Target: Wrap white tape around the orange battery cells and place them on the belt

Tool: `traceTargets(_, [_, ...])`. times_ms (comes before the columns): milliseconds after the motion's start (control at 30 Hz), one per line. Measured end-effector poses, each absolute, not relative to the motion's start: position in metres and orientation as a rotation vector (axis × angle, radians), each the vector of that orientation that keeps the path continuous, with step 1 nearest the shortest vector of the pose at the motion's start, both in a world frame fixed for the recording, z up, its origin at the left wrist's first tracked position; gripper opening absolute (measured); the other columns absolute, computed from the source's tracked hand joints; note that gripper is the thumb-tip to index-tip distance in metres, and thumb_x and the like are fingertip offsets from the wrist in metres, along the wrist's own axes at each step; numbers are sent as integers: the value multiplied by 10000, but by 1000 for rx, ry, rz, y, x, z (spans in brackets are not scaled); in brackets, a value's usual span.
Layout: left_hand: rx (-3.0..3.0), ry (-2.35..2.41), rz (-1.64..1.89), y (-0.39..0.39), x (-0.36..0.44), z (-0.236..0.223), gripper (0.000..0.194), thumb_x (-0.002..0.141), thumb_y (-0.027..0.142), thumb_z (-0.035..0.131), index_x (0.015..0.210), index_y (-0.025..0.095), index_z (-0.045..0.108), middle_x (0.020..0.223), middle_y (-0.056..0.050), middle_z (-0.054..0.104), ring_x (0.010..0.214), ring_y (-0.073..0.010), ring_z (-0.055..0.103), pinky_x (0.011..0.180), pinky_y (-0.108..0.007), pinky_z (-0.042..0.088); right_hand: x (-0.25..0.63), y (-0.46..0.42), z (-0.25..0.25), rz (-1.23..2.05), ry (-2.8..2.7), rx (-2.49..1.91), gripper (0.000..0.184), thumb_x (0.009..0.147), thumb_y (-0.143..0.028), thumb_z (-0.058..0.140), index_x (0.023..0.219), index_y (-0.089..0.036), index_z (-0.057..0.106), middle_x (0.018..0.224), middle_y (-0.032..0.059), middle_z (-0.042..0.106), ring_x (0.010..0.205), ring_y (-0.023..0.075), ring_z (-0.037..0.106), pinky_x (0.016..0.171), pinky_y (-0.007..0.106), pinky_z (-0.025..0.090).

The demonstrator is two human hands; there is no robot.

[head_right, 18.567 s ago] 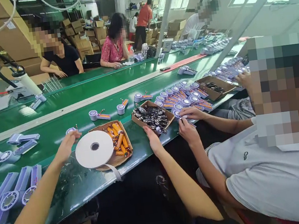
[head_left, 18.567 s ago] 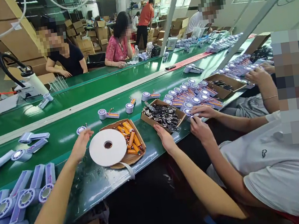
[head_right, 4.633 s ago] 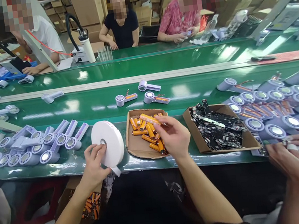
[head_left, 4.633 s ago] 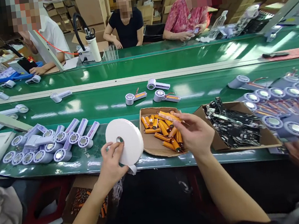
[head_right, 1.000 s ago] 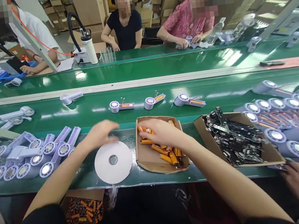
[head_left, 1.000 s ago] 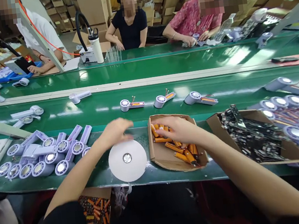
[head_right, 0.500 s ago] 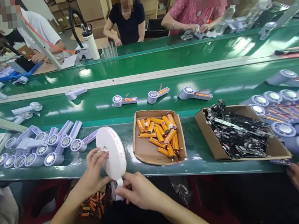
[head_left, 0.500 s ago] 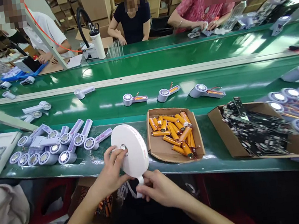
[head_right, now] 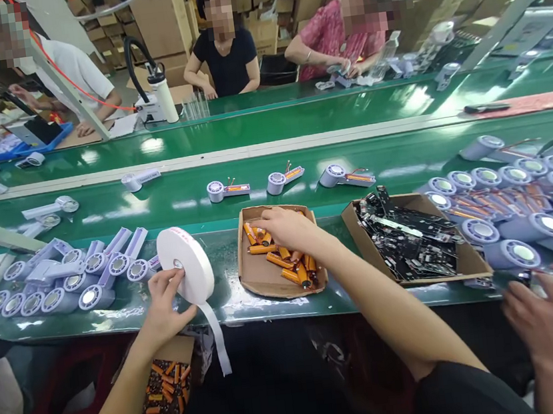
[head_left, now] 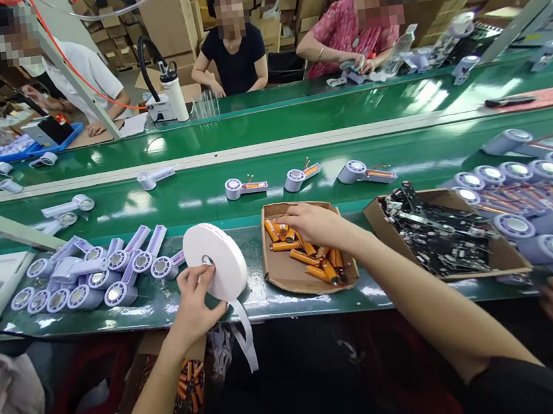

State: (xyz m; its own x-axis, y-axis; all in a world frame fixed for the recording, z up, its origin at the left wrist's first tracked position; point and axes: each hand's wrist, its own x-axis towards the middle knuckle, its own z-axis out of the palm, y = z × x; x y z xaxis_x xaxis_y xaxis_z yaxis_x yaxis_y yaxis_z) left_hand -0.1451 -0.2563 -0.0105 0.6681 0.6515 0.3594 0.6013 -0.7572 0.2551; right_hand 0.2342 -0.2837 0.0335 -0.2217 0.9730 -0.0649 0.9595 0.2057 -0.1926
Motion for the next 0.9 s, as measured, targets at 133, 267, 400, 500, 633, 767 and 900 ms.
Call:
traceTargets(133, [2724,999,538,-257,-132,-10,636,866,288,642,1486,193,538,1412,-136,504,1348,-257,339,1193,-467,450,260,-245,18,260,-2573,-1953,501,968,-75,497,1310,-312,776,1220,160,632,1091,326,580,915,442,522])
traceTargets(267, [2644,979,408,-261,-130,-8,770,800,349,707,1534,208,522,1444,-132,480,1347,-273,313,1198,-480,441,262,-251,16,344,-2340,-1723,267,972,-217,614,1166,-143,782,1223,183,647,1073,300,630,992,452,542])
traceTargets(400, [2605,909,323,-267,-132,-3,847,733,342,743,1545,240,528,1445,-114,479,1331,-276,292,1207,-501,417,244,-301,25,142,-1865,-1506,282,1021,-279,587,1250,-158,700,1245,149,737,1117,269,731,989,412,606])
traceTargets(500, [2588,850,294,-272,-133,0,855,713,338,747,1539,244,544,1440,-103,488,1310,-268,287,1202,-484,416,229,-341,33,-39,-1896,-1239,249,961,-235,704,1208,-257,731,1243,72,766,1147,271,751,1007,429,640])
traceTargets(633, [2615,787,289,-276,-129,6,861,702,355,749,1535,249,559,1438,-98,501,1272,-261,296,1173,-462,425,213,-359,33,-203,-2003,-900,346,911,-90,739,1195,-288,758,1286,23,748,1242,272,709,1004,427,668])
traceTargets(767, [2711,795,317,-280,-124,10,806,696,376,754,1481,246,623,1384,-102,546,1228,-257,325,1146,-444,419,188,-363,7,21,-1919,-929,410,930,-51,691,1268,-279,735,1311,52,739,1304,276,669,1064,444,634])
traceTargets(900, [2877,824,359,-285,-124,14,718,752,371,731,1457,256,655,1341,-93,592,1190,-242,377,1094,-401,424,166,-380,-10,483,-1345,-1128,484,1028,-189,598,1499,-298,563,1499,109,620,1367,264,629,1074,449,613])
